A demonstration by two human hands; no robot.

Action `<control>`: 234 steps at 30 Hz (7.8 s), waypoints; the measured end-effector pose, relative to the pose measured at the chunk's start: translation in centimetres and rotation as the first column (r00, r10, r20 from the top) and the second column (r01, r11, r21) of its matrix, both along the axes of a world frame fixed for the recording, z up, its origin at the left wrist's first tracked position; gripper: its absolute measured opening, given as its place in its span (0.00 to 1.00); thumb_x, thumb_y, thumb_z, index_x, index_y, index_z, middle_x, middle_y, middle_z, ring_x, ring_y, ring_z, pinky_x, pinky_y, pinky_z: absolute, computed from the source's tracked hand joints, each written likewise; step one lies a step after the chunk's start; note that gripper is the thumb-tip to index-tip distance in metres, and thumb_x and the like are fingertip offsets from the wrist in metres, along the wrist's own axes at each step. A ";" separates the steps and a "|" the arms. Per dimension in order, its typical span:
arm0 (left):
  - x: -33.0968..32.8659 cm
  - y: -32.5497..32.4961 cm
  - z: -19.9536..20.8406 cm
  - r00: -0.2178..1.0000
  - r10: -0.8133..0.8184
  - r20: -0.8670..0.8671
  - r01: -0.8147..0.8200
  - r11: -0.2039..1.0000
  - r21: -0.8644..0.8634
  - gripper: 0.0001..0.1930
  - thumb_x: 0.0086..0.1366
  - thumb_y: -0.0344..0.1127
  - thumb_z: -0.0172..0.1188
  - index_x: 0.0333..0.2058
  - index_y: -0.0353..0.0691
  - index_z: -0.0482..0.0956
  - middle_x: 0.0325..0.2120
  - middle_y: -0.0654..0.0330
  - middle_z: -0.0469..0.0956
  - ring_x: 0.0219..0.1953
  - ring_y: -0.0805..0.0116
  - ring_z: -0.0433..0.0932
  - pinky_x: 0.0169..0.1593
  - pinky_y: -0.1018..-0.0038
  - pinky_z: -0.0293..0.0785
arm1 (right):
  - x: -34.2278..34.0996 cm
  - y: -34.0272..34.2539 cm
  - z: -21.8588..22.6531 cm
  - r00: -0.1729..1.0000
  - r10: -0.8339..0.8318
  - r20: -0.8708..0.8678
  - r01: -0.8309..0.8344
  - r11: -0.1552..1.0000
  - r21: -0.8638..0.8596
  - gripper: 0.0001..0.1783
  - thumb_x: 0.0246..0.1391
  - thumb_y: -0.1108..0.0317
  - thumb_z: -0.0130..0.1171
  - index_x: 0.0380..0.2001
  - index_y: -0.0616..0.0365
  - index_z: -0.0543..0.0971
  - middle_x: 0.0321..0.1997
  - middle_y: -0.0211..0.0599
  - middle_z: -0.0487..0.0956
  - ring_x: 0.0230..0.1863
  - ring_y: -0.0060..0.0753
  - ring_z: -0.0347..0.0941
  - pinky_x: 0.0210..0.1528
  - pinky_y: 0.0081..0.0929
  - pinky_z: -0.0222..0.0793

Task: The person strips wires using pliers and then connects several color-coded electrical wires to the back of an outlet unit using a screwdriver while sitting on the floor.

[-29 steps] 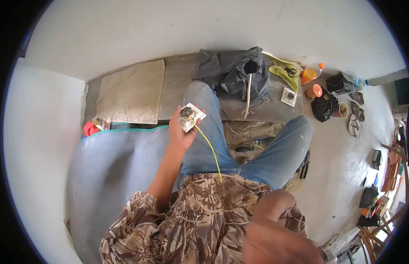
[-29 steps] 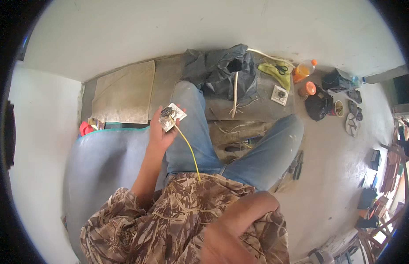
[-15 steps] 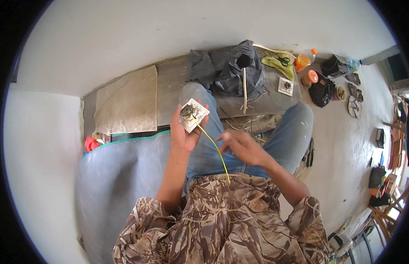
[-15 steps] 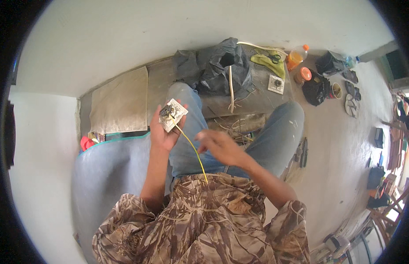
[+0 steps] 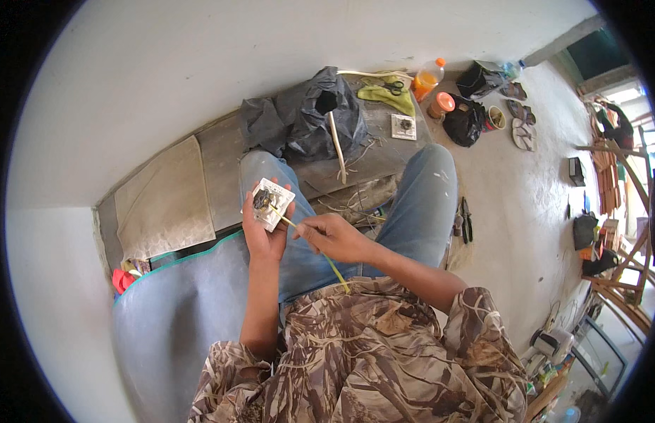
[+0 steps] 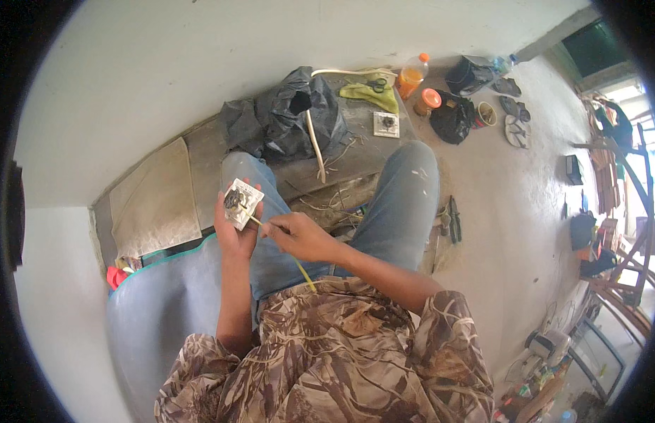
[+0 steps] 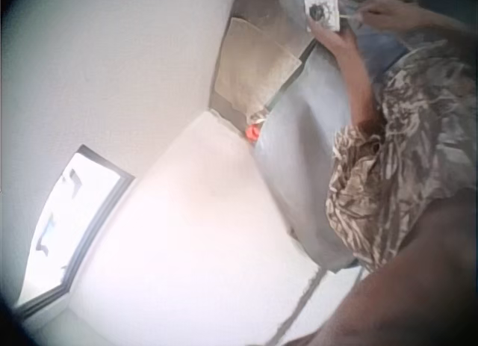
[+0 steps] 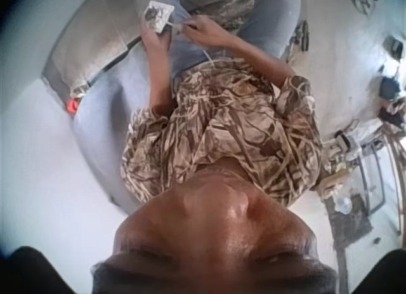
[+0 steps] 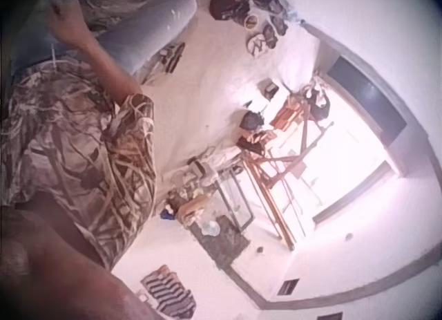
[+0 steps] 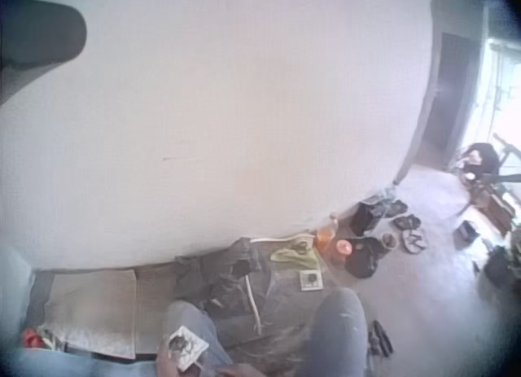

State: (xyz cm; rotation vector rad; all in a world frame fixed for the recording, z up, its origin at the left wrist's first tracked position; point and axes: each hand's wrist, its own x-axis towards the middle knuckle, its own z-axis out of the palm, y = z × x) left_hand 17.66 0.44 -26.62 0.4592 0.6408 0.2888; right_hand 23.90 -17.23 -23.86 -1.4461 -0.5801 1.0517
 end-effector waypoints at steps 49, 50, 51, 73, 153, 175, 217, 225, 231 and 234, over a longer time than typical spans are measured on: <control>-1.2 1.0 4.4 0.997 0.004 0.072 0.003 0.996 -0.093 0.21 0.71 0.50 0.50 0.57 0.46 0.70 0.57 0.54 0.73 0.61 0.48 0.70 0.43 0.64 0.84 | 14.7 -9.2 -0.8 0.391 0.360 0.847 0.335 0.801 -0.496 0.11 0.49 0.69 0.54 0.34 0.61 0.80 0.27 0.46 0.81 0.29 0.51 0.78 0.35 0.47 0.71; -1.3 0.8 4.7 0.998 0.033 0.056 -0.029 0.996 -0.080 0.21 0.71 0.50 0.49 0.57 0.46 0.70 0.57 0.54 0.73 0.60 0.48 0.70 0.43 0.64 0.84 | 12.5 -8.6 2.6 0.508 0.202 0.837 0.313 0.862 -0.398 0.12 0.51 0.71 0.53 0.37 0.62 0.80 0.25 0.44 0.80 0.26 0.46 0.76 0.33 0.42 0.70; -1.2 0.5 5.1 0.998 0.053 0.041 -0.050 0.996 -0.075 0.21 0.71 0.50 0.49 0.57 0.46 0.69 0.57 0.54 0.73 0.60 0.48 0.71 0.43 0.63 0.84 | 9.8 -8.1 5.6 0.617 0.046 0.786 0.314 0.901 -0.299 0.13 0.53 0.74 0.53 0.40 0.62 0.80 0.24 0.43 0.79 0.24 0.41 0.74 0.31 0.37 0.68; 1.0 -2.9 6.1 0.988 0.114 0.107 -0.114 0.993 -0.005 0.20 0.76 0.48 0.40 0.57 0.45 0.66 0.58 0.53 0.71 0.61 0.48 0.69 0.53 0.56 0.79 | -3.5 -4.2 6.7 0.830 -0.275 0.486 0.296 0.955 0.035 0.15 0.55 0.78 0.57 0.47 0.62 0.79 0.19 0.43 0.73 0.14 0.33 0.67 0.21 0.28 0.63; 1.6 -4.4 5.1 0.991 -0.021 0.131 0.027 0.998 -0.049 0.20 0.77 0.48 0.38 0.59 0.46 0.66 0.60 0.49 0.67 0.62 0.43 0.68 0.57 0.55 0.78 | -1.4 -5.3 5.2 0.594 -0.801 -0.071 0.780 0.553 0.293 0.16 0.70 0.60 0.48 0.31 0.61 0.71 0.24 0.30 0.71 0.22 0.20 0.66 0.22 0.20 0.62; 1.4 -5.5 6.3 0.971 -0.007 0.237 0.003 1.000 0.017 0.22 0.76 0.50 0.37 0.63 0.50 0.60 0.62 0.50 0.65 0.64 0.45 0.66 0.57 0.53 0.78 | -3.2 -4.1 2.8 0.634 -0.744 0.211 0.627 0.654 0.424 0.14 0.67 0.67 0.53 0.37 0.71 0.73 0.32 0.51 0.81 0.32 0.39 0.82 0.34 0.33 0.83; 1.3 -4.2 6.0 0.909 -0.277 0.312 0.176 0.932 0.316 0.45 0.57 0.23 0.60 0.70 0.56 0.48 0.70 0.55 0.51 0.63 0.39 0.65 0.47 0.57 0.85 | -3.7 -4.5 1.6 0.467 -0.672 0.575 0.470 0.739 0.482 0.13 0.48 0.74 0.70 0.39 0.62 0.84 0.32 0.44 0.83 0.28 0.35 0.80 0.28 0.24 0.74; 1.1 -3.8 4.0 0.909 -0.321 0.267 0.238 0.924 0.300 0.43 0.59 0.21 0.58 0.70 0.50 0.46 0.68 0.49 0.55 0.61 0.41 0.70 0.50 0.61 0.83 | -3.8 -5.6 1.0 0.516 -0.595 0.616 0.458 0.800 0.389 0.17 0.44 0.74 0.72 0.41 0.59 0.84 0.30 0.38 0.80 0.25 0.32 0.76 0.25 0.27 0.69; 1.7 -4.2 3.6 0.906 -0.372 0.202 0.286 0.890 0.355 0.43 0.57 0.24 0.60 0.69 0.48 0.50 0.65 0.47 0.60 0.59 0.41 0.71 0.50 0.63 0.83 | -3.8 -6.7 0.0 0.598 -0.519 0.611 0.413 0.853 0.320 0.21 0.45 0.72 0.72 0.46 0.57 0.83 0.29 0.38 0.79 0.25 0.36 0.75 0.27 0.29 0.70; 1.9 -4.9 2.7 0.914 -0.377 0.149 0.309 0.885 0.348 0.43 0.54 0.27 0.62 0.68 0.48 0.54 0.64 0.45 0.61 0.59 0.40 0.71 0.48 0.66 0.83 | -3.2 -8.7 0.6 0.766 -0.377 0.520 0.402 0.913 0.069 0.23 0.51 0.70 0.68 0.53 0.53 0.80 0.30 0.39 0.79 0.27 0.39 0.75 0.31 0.32 0.72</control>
